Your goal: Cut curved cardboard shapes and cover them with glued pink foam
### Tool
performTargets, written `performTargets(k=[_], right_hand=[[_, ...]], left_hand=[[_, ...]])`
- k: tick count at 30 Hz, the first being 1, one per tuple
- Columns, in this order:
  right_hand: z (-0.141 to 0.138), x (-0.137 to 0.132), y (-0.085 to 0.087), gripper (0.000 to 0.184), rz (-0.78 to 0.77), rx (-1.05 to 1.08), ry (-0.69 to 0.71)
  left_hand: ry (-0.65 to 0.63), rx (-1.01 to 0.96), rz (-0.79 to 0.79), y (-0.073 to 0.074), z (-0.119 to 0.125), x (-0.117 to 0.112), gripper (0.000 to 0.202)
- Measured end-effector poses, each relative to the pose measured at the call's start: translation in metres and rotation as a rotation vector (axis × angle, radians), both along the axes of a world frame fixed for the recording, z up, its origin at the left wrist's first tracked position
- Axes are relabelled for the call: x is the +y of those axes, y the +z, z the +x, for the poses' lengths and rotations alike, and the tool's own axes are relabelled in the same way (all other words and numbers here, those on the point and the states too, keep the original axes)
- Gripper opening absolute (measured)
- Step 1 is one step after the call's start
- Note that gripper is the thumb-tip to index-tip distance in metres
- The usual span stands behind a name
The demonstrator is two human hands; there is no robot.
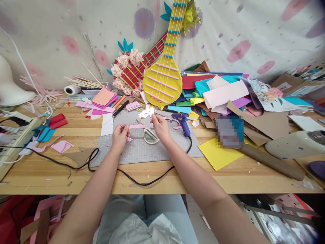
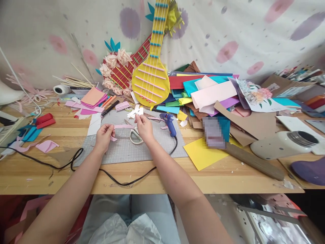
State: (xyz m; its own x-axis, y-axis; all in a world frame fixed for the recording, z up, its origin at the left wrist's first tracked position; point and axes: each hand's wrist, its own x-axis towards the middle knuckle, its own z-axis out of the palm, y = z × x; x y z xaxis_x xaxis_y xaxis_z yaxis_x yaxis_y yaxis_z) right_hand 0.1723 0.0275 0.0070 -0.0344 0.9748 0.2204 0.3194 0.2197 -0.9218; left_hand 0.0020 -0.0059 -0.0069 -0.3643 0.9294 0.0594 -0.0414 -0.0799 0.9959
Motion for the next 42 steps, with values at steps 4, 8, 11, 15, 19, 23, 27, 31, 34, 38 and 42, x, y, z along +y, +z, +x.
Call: performTargets(k=[4, 8, 11, 15, 19, 23, 27, 31, 34, 38, 42], right_hand=[[0.005, 0.007, 0.01, 0.043, -0.014, 0.02, -0.009], [0.004, 0.012, 0.004, 0.019, -0.008, -0.026, 0.067], [0.004, 0.015, 0.0, 0.018, -0.067, -0.042, 0.101], [0.008, 0.018, 0.004, 0.032, -0.088, -0.129, 0.076], [0.011, 0.02, 0.008, 0.043, -0.096, -0.16, 0.107], [0.007, 0.02, 0.004, 0.029, -0.104, -0.126, 0.152], [0.006, 0.018, 0.0, 0.012, -0.155, -0.015, 0.171], [0.018, 0.018, 0.0, 0.022, -0.257, -0.037, 0.126], [0.029, 0.017, 0.002, 0.038, -0.228, -0.044, 0.084], [0.03, 0.008, 0.004, 0.039, -0.191, -0.037, 0.138], [0.016, -0.006, 0.001, 0.026, -0.189, -0.069, 0.227]], left_hand=[[-0.024, -0.055, 0.017, 0.0, -0.001, 0.002, 0.023], [-0.033, -0.082, 0.008, -0.001, -0.002, 0.003, 0.019], [-0.017, -0.102, 0.026, -0.002, -0.004, 0.004, 0.016], [0.012, -0.146, 0.039, -0.002, -0.007, 0.007, 0.015], [0.032, -0.154, 0.047, -0.001, -0.006, 0.009, 0.016], [0.023, -0.106, 0.043, 0.0, -0.005, 0.008, 0.026], [-0.016, -0.068, -0.001, -0.001, -0.005, 0.006, 0.037], [-0.079, -0.036, -0.059, -0.002, -0.006, 0.004, 0.034], [-0.148, -0.035, -0.095, 0.001, -0.007, 0.002, 0.028], [-0.256, -0.03, -0.12, 0.006, -0.007, -0.001, 0.023], [-0.354, 0.021, -0.137, 0.008, -0.005, -0.005, 0.025]])
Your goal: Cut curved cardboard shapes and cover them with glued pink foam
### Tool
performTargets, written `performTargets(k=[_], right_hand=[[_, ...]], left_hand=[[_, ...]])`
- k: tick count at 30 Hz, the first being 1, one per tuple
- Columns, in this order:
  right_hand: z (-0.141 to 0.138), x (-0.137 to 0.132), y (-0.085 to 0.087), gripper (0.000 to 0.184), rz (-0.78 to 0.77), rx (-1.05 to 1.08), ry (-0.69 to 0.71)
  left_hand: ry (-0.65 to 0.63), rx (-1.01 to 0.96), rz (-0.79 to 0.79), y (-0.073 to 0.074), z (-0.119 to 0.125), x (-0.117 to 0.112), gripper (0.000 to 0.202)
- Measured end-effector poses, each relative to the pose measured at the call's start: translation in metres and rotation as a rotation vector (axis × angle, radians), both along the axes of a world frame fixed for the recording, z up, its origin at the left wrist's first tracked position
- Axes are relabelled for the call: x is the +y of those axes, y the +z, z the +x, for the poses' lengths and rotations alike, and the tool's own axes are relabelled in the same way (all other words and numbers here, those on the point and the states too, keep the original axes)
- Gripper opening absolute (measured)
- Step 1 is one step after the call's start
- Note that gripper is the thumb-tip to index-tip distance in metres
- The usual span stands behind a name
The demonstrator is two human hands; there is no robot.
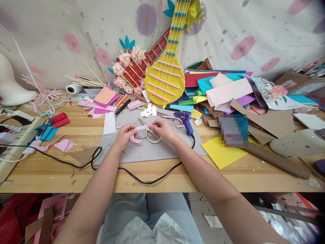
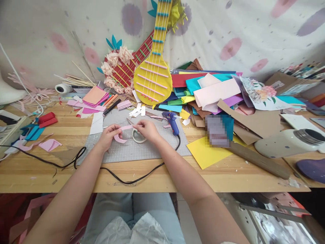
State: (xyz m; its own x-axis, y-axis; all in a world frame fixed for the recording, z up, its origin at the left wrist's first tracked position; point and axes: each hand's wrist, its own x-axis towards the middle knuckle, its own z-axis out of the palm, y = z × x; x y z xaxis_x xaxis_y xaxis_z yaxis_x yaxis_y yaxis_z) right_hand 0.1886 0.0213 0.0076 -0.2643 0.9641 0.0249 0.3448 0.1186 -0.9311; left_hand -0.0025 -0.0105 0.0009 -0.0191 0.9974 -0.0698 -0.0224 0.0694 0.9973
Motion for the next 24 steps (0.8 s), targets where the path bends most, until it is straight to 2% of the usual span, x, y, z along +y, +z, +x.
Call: performTargets(k=[2, 6, 9, 13, 18, 20, 24], right_hand=[[-0.006, -0.005, -0.003, 0.024, -0.066, 0.059, 0.029], [-0.009, -0.01, -0.004, 0.023, -0.239, 0.239, 0.104], [-0.007, -0.011, -0.003, 0.022, -0.295, 0.298, 0.076], [-0.004, -0.01, -0.003, 0.022, -0.29, 0.325, -0.039], [0.004, -0.006, -0.007, 0.022, -0.284, 0.39, -0.099], [0.007, -0.003, -0.009, 0.023, -0.273, 0.392, -0.121], [0.013, 0.005, -0.018, 0.033, -0.141, 0.304, -0.216]], left_hand=[[-0.033, 0.051, 0.004, -0.001, 0.002, -0.002, 0.027], [-0.009, 0.084, 0.053, -0.006, 0.005, -0.008, 0.03], [-0.022, 0.059, 0.062, -0.007, 0.007, -0.011, 0.031], [-0.044, 0.024, 0.031, -0.004, 0.005, -0.011, 0.034], [-0.094, -0.025, -0.099, -0.001, -0.002, -0.009, 0.033], [-0.101, -0.002, -0.097, -0.001, -0.003, -0.01, 0.033], [0.007, -0.013, -0.025, -0.001, -0.002, -0.008, 0.035]])
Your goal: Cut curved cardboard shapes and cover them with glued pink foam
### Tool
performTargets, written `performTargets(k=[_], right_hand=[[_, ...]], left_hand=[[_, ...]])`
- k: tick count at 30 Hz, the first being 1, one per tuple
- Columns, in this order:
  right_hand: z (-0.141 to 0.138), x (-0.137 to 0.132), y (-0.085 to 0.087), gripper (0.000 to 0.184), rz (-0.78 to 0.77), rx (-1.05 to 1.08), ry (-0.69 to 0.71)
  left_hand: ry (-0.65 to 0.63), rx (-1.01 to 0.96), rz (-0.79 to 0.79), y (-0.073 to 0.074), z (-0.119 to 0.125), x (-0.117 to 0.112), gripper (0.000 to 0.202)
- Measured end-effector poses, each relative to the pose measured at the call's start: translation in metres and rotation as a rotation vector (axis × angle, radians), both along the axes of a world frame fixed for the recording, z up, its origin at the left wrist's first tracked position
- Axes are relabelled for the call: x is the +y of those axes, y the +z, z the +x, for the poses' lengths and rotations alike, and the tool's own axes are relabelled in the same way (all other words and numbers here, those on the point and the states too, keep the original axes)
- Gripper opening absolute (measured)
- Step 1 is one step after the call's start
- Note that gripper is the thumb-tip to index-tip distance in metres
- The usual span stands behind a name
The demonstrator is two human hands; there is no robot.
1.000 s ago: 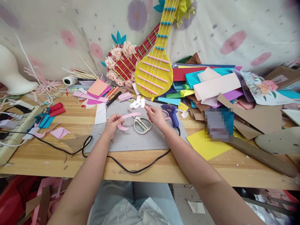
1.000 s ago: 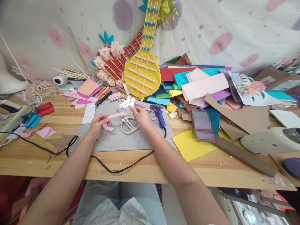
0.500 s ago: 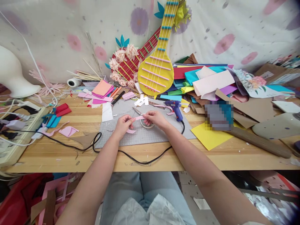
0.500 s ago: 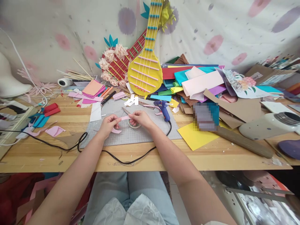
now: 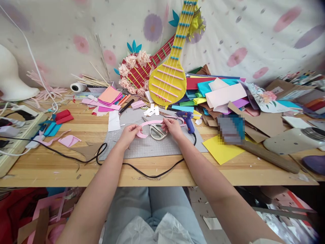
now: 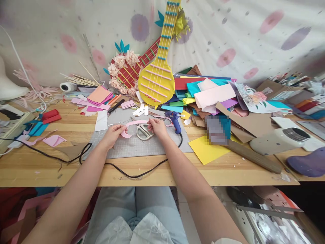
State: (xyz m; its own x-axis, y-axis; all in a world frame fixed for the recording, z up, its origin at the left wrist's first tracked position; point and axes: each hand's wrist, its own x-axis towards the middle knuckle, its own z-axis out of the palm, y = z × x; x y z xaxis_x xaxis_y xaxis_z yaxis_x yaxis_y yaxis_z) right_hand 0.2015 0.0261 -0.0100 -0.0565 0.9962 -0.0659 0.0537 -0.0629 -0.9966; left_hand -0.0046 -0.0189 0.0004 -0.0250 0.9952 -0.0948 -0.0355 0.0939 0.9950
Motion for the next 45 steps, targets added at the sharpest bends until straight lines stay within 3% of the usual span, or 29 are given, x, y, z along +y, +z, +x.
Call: performTargets(k=[5, 9, 12, 16, 19, 23, 27, 29, 32, 34, 36, 38, 41, 45], right_hand=[[0.005, 0.002, -0.006, 0.048, 0.13, -0.349, -0.094], [0.007, -0.004, 0.007, 0.041, 0.237, -0.747, -0.146], [0.01, 0.002, 0.02, 0.018, 0.356, -1.047, -0.138], [0.013, 0.029, 0.027, 0.037, 0.33, -1.404, 0.004], [0.012, 0.046, 0.027, 0.035, 0.278, -1.532, 0.105], [0.007, 0.041, 0.028, 0.03, 0.333, -1.521, 0.11], [0.015, 0.005, 0.037, 0.022, 0.468, -1.372, 0.034], [0.032, -0.015, 0.042, 0.025, 0.366, -1.313, -0.013], [0.072, -0.031, 0.042, 0.044, 0.11, -1.278, -0.199], [0.096, -0.03, 0.035, 0.045, 0.097, -1.229, -0.353], [0.111, -0.021, 0.024, 0.048, 0.231, -1.154, -0.42], [0.115, -0.008, 0.013, 0.05, 0.246, -1.014, -0.342], [0.112, 0.006, 0.001, 0.044, 0.119, -0.784, -0.21], [0.118, 0.01, -0.005, 0.046, 0.094, -0.588, -0.345]], left_hand=[[0.261, -0.165, -0.025, 0.002, -0.006, 0.005, 0.028], [0.328, -0.253, -0.025, 0.0, -0.008, 0.009, 0.015], [0.325, -0.235, -0.018, -0.001, -0.006, 0.01, 0.013], [0.237, -0.211, -0.013, -0.001, -0.004, 0.007, 0.017], [0.18, -0.212, 0.0, -0.001, -0.005, 0.005, 0.017], [0.191, -0.22, -0.002, -0.002, -0.005, 0.005, 0.013], [0.228, -0.254, -0.004, -0.004, -0.004, 0.007, 0.011], [0.237, -0.271, -0.009, -0.004, -0.003, 0.007, 0.013], [0.272, -0.295, -0.013, -0.003, 0.0, 0.007, 0.017], [0.297, -0.303, -0.008, -0.002, 0.001, 0.008, 0.018], [0.308, -0.305, 0.001, -0.003, 0.002, 0.008, 0.019], [0.307, -0.309, 0.01, -0.004, 0.003, 0.008, 0.021], [0.303, -0.316, 0.027, -0.005, 0.001, 0.007, 0.023], [0.292, -0.31, 0.036, -0.006, 0.0, 0.007, 0.022]])
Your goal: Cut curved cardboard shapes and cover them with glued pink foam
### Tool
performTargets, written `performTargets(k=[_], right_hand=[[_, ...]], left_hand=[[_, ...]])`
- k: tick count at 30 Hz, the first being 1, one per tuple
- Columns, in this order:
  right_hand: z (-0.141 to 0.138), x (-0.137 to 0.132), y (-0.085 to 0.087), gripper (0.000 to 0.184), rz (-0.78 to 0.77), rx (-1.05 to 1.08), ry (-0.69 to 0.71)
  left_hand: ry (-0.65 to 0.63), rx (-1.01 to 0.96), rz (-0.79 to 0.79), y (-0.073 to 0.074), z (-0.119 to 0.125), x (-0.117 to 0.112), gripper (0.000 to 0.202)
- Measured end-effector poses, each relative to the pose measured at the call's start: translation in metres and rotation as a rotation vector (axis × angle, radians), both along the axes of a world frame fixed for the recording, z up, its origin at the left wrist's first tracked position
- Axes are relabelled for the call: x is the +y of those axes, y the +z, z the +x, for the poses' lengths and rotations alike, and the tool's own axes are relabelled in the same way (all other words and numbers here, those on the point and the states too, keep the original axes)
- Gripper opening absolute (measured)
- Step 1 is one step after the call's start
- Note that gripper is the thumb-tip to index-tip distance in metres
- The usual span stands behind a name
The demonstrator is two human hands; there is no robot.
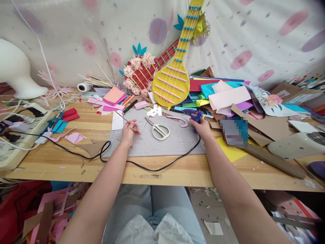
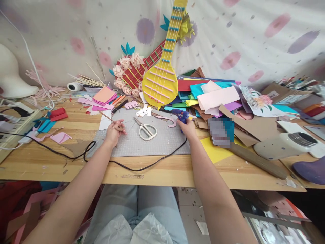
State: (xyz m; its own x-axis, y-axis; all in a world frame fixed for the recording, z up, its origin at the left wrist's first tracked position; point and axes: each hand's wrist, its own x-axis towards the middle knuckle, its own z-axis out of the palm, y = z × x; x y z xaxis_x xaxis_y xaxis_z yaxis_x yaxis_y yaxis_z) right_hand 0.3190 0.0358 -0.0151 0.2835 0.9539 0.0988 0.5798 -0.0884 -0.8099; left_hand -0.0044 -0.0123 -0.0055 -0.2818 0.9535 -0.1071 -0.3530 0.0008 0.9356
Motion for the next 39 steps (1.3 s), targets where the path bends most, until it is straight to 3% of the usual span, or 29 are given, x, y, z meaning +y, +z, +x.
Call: performTargets(k=[6, 12, 16, 19, 22, 25, 27, 32, 36, 39], right_hand=[[0.024, -0.006, -0.002, 0.045, -0.036, -0.095, -0.009], [0.021, -0.01, 0.001, 0.043, -0.079, -0.19, 0.04], [0.02, -0.022, 0.015, 0.049, 0.026, -0.353, -0.035], [0.015, -0.037, 0.034, 0.039, 0.055, -0.608, -0.142], [-0.001, -0.047, 0.046, 0.029, -0.156, -0.696, 0.089], [-0.024, -0.042, 0.041, 0.015, -0.069, -0.805, 0.26], [-0.036, -0.034, 0.032, 0.026, -0.018, -0.905, 0.325], [-0.048, -0.019, 0.018, 0.027, -0.078, -1.058, 0.339], [-0.05, -0.023, 0.018, 0.022, 0.066, -1.05, 0.342], [-0.059, -0.029, 0.025, 0.018, 0.224, -0.881, 0.346]], left_hand=[[-0.002, 0.016, -0.016, 0.002, 0.001, 0.0, 0.023], [-0.014, 0.029, -0.021, 0.003, 0.001, 0.0, 0.023], [0.023, 0.044, -0.011, 0.0, 0.001, 0.001, 0.02], [-0.004, 0.054, 0.014, -0.001, 0.001, 0.001, 0.019], [-0.079, 0.042, 0.016, 0.0, 0.001, 0.0, 0.019], [-0.207, 0.002, 0.009, 0.004, 0.001, -0.003, 0.024], [-0.297, -0.046, -0.005, 0.007, 0.0, -0.006, 0.025], [-0.437, -0.174, -0.021, 0.009, -0.005, -0.009, 0.022], [-0.471, -0.191, -0.03, 0.008, -0.006, -0.009, 0.022], [-0.469, -0.196, -0.04, 0.008, -0.003, -0.008, 0.023]])
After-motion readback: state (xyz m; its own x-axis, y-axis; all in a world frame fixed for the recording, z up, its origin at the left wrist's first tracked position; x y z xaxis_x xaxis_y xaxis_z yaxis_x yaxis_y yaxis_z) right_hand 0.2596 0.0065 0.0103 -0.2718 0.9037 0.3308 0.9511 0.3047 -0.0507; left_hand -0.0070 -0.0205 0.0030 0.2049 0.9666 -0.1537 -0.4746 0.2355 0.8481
